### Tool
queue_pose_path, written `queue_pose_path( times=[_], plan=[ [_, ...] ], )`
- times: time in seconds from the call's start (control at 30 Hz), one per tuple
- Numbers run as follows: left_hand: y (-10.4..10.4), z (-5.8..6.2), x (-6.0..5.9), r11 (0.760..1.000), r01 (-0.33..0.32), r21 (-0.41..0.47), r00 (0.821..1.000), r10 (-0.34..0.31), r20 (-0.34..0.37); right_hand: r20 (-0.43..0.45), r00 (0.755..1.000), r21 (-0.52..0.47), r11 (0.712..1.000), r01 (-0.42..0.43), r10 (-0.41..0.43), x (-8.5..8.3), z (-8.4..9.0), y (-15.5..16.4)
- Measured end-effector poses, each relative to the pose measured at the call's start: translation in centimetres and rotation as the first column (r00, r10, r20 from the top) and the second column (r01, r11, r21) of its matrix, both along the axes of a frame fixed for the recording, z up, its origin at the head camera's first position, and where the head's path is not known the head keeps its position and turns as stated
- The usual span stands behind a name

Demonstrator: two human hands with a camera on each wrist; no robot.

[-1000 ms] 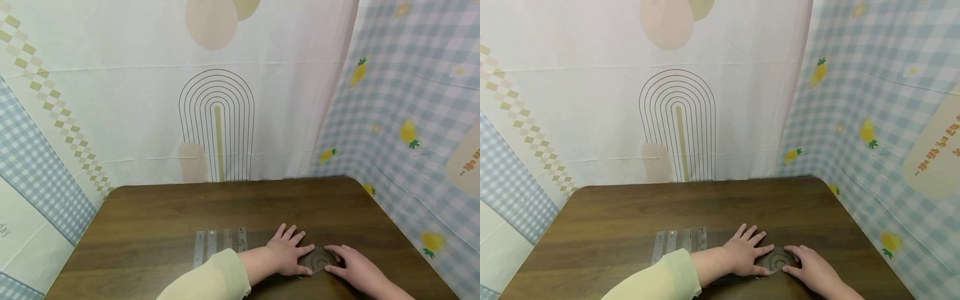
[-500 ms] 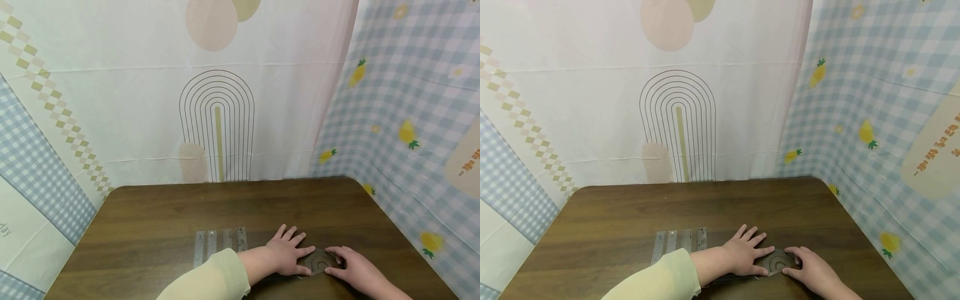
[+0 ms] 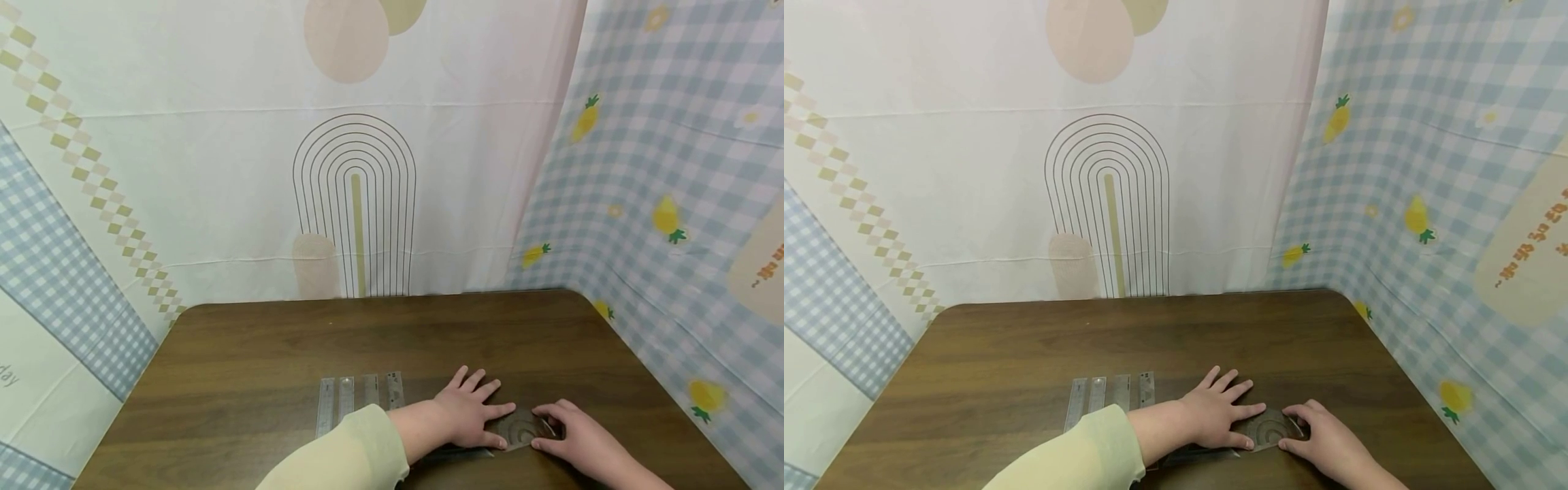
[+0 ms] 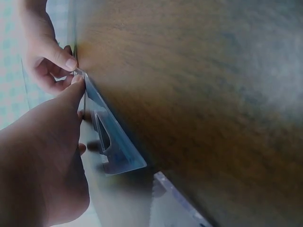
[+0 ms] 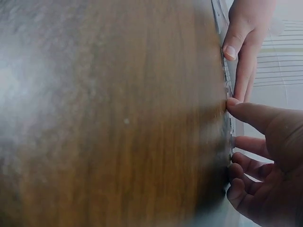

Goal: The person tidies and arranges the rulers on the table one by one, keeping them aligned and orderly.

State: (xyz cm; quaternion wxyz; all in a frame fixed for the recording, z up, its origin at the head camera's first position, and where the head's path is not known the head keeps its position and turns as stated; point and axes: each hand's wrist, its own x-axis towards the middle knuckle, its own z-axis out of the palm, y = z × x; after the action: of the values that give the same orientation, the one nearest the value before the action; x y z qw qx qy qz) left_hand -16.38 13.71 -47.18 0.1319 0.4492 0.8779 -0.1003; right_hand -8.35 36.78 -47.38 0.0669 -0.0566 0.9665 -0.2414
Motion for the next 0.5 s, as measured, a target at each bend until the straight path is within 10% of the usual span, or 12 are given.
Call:
queue_pose_path(
  times=[0.5],
  plan=[
    [-0.16, 0.09, -0.24, 0.999, 0.051, -0.015, 0.999, -0.051, -0.008, 0.032, 0.998, 0.076, 0.995, 0.059, -0.061, 0.49, 0.38, -0.75]
  ],
)
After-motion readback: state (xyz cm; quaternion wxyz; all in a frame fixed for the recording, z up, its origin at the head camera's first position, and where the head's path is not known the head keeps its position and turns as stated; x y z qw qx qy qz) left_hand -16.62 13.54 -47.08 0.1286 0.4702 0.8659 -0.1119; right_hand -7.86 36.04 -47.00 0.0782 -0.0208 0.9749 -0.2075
